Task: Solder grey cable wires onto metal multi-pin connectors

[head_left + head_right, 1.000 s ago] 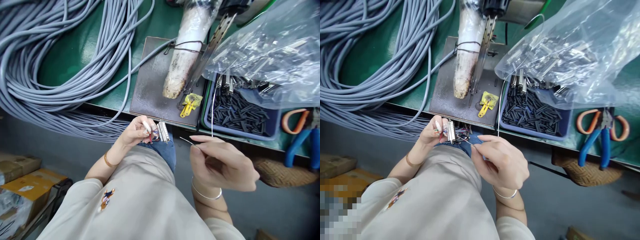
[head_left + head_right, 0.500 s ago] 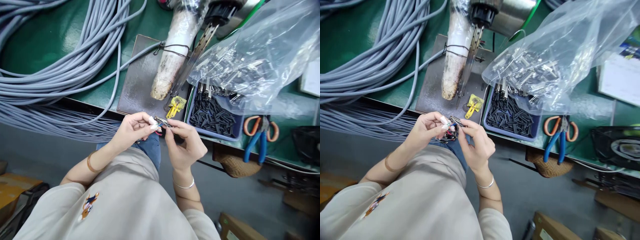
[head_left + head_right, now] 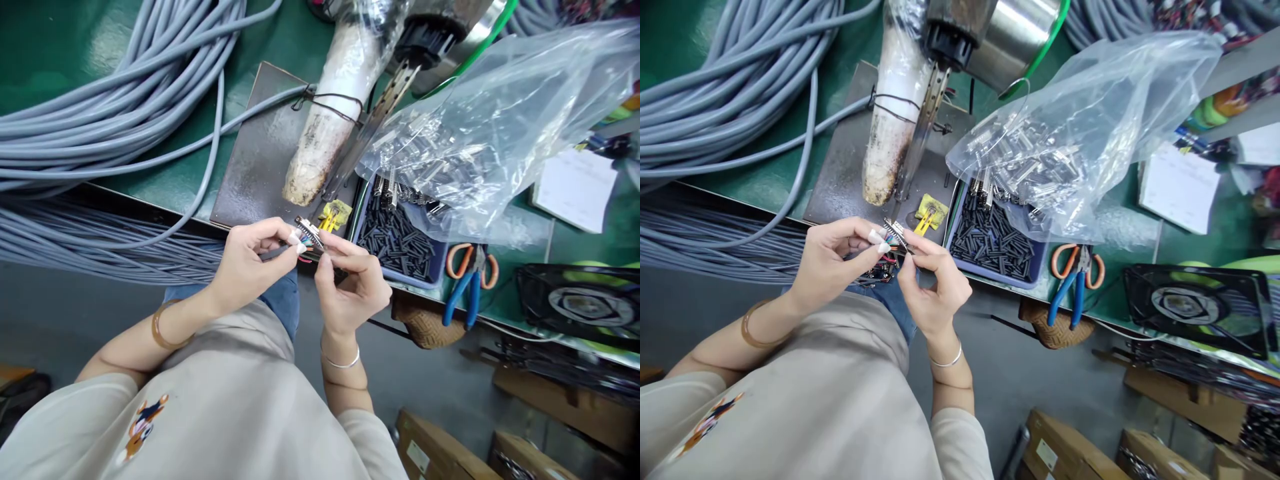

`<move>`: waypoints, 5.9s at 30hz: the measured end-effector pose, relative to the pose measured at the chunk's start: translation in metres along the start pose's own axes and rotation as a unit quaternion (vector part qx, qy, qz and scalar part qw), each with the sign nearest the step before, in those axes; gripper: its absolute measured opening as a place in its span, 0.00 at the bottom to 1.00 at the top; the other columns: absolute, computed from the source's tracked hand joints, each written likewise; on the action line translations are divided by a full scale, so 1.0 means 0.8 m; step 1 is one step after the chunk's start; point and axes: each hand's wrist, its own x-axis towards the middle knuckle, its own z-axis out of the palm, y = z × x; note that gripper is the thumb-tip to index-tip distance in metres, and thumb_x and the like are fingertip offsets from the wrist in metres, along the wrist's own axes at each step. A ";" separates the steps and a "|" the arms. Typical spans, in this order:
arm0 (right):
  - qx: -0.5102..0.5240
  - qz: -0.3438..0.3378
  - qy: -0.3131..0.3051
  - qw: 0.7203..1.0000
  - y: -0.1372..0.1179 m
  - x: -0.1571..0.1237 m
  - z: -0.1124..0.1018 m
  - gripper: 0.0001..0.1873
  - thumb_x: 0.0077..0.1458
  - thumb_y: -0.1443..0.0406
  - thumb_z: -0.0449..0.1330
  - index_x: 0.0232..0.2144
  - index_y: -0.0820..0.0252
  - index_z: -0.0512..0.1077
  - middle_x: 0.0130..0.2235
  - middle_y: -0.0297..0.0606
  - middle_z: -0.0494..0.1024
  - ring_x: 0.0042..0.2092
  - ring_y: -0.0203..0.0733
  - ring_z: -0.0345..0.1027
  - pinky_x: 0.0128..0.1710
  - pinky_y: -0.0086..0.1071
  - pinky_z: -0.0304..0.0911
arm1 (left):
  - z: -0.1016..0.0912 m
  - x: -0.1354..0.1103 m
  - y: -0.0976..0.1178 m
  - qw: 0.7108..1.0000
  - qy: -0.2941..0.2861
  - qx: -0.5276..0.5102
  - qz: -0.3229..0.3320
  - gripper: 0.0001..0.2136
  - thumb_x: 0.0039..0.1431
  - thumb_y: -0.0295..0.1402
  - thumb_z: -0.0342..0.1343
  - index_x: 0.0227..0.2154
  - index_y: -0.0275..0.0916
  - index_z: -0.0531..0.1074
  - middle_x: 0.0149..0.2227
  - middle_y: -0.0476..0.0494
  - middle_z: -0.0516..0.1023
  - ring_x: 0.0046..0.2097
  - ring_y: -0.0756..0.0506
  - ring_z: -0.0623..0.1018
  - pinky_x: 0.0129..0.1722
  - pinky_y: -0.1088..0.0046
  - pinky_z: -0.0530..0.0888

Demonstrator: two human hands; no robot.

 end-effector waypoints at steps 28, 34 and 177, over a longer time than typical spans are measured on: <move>-0.082 -0.100 0.002 0.992 0.004 0.025 0.007 0.11 0.56 0.73 0.67 0.33 0.53 0.70 0.42 0.35 0.86 0.40 0.41 0.82 0.38 0.35 0.78 | -0.011 0.015 0.008 0.994 -0.012 0.089 0.056 0.03 0.54 0.25 0.62 0.26 0.36 0.76 0.30 0.46 0.81 0.28 0.52 0.75 0.27 0.79 0.71; -0.090 -0.098 -0.005 0.991 0.007 0.022 0.005 0.10 0.57 0.72 0.67 0.35 0.53 0.71 0.42 0.35 0.86 0.40 0.40 0.82 0.40 0.35 0.77 | -0.010 0.015 0.008 0.995 -0.011 0.090 0.036 0.03 0.53 0.25 0.62 0.25 0.36 0.75 0.30 0.46 0.81 0.27 0.53 0.74 0.26 0.79 0.70; -0.125 -0.154 -0.007 0.980 0.006 0.028 0.003 0.13 0.54 0.74 0.70 0.36 0.54 0.73 0.43 0.36 0.87 0.41 0.39 0.83 0.41 0.31 0.79 | -0.001 0.017 0.009 0.999 0.046 0.013 -0.011 0.08 0.52 0.31 0.67 0.26 0.39 0.72 0.25 0.50 0.75 0.26 0.54 0.72 0.22 0.80 0.67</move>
